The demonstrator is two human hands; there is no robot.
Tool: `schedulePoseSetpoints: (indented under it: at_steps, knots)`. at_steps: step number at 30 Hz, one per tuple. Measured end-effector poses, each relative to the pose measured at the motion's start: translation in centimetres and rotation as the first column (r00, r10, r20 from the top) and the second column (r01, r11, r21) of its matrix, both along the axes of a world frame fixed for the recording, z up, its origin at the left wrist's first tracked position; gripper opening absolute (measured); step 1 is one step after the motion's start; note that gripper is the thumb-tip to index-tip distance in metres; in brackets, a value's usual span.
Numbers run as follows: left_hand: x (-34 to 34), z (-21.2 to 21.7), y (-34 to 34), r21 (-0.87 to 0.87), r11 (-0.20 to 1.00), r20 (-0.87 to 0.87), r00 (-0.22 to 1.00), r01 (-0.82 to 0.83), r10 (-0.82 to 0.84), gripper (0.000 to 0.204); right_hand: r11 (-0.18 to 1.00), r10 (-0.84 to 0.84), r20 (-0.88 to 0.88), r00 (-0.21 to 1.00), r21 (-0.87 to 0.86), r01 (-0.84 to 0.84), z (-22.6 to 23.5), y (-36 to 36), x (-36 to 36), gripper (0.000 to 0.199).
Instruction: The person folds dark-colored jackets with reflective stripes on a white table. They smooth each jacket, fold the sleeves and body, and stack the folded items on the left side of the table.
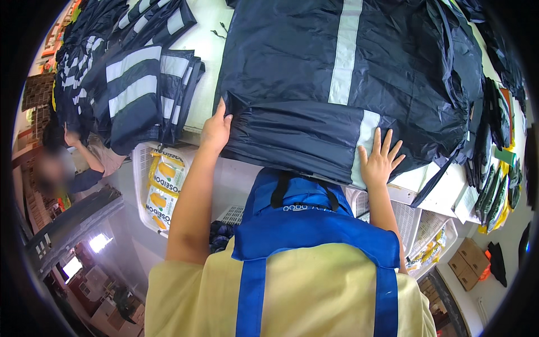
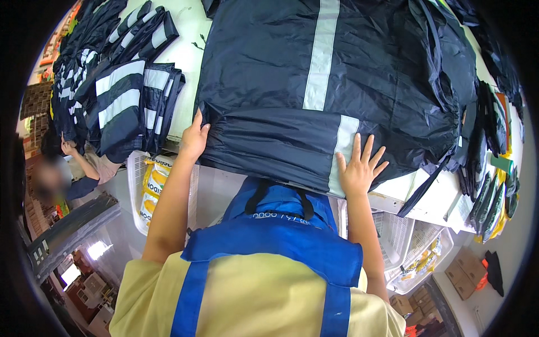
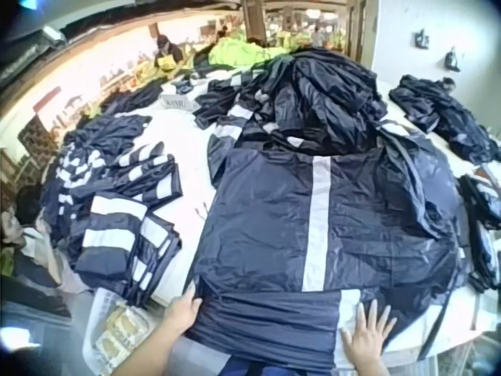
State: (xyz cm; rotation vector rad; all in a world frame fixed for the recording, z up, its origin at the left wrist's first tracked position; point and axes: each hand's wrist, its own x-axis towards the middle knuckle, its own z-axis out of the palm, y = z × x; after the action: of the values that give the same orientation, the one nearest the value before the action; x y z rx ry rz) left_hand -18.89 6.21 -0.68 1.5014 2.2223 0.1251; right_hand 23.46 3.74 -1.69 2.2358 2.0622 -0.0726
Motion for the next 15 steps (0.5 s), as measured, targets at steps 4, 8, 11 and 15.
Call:
schedulePoseSetpoints:
  at_steps: [4, 8, 11, 15]
  knots:
    - [0.4, 2.7, -0.4, 0.312, 0.950, 0.051, 0.998, 0.018, -0.036, 0.056, 0.999, -0.031, 0.036, 0.999, -0.013, 0.032, 0.1, -0.4, -0.2, 0.069]
    - [4.4, 4.0, -0.3, 0.243, 0.696, -0.296, 0.735, 0.676, -0.610, 0.057, 0.999, -0.032, 0.029, 0.999, -0.022, 0.033, 0.1, -0.4, -0.4, 0.070]
    - [2.0, -0.6, -0.5, 0.189, 0.808, -0.184, 0.828, 0.558, -0.529, 0.057, 1.000, -0.017, -0.107, 0.994, 0.010, 0.018, 0.4, 0.2, -0.3, 0.067]
    - [-1.4, 0.7, -4.3, 0.406, 0.736, -0.164, 0.836, 0.542, -0.524, 0.059, 0.964, 0.215, -0.534, 0.818, 0.250, -0.090, 2.6, -3.0, 3.2, 0.064]
